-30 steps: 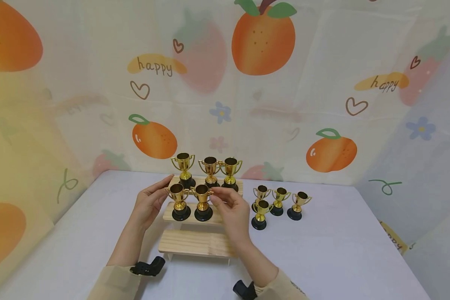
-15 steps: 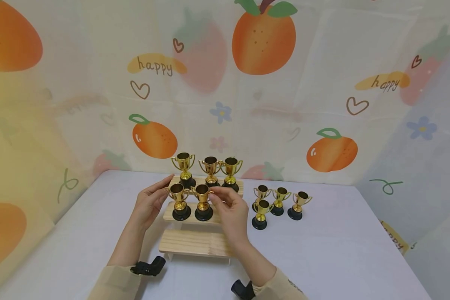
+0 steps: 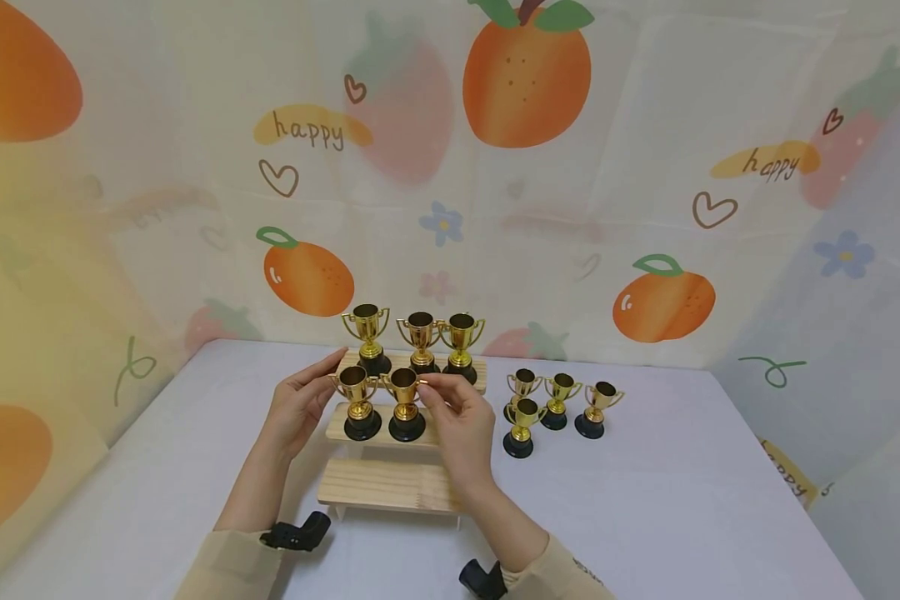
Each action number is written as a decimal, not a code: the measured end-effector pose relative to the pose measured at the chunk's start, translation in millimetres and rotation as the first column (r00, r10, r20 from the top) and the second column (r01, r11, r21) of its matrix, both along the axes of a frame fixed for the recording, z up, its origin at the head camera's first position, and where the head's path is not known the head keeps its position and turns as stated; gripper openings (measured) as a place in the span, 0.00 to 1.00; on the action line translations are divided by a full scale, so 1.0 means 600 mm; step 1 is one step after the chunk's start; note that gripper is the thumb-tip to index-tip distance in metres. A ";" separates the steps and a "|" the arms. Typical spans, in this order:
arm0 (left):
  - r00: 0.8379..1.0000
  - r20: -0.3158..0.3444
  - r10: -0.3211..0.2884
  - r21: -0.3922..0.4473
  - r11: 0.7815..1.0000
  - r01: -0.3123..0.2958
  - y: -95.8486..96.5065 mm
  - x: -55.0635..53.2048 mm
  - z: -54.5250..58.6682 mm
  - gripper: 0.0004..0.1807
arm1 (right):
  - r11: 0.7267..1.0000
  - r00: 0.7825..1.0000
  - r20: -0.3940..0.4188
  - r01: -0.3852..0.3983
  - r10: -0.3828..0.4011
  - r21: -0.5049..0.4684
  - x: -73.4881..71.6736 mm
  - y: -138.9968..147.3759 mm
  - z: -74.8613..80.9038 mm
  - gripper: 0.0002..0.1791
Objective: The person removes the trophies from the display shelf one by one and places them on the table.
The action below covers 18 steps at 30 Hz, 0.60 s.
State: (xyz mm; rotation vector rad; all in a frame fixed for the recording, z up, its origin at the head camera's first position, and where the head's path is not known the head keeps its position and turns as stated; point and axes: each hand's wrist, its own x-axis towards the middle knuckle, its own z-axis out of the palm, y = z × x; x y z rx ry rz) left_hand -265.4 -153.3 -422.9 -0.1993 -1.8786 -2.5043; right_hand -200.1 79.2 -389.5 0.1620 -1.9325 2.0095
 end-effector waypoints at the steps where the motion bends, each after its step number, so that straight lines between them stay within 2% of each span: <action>1: 1.000 -0.001 0.002 0.000 1.000 -0.002 0.000 0.000 0.000 0.27 | 1.000 1.000 0.000 0.001 -0.001 -0.004 0.000 0.000 0.000 0.09; 12: 1.000 0.000 -0.003 -0.012 1.000 0.003 0.001 0.001 0.001 0.27 | 0.996 1.000 -0.015 -0.003 0.002 -0.087 -0.002 0.002 0.000 0.09; 18: 1.000 -0.004 0.003 0.000 1.000 -0.003 0.002 0.001 0.001 0.27 | 0.995 1.000 -0.022 -0.002 0.000 -0.095 -0.002 0.006 0.000 0.10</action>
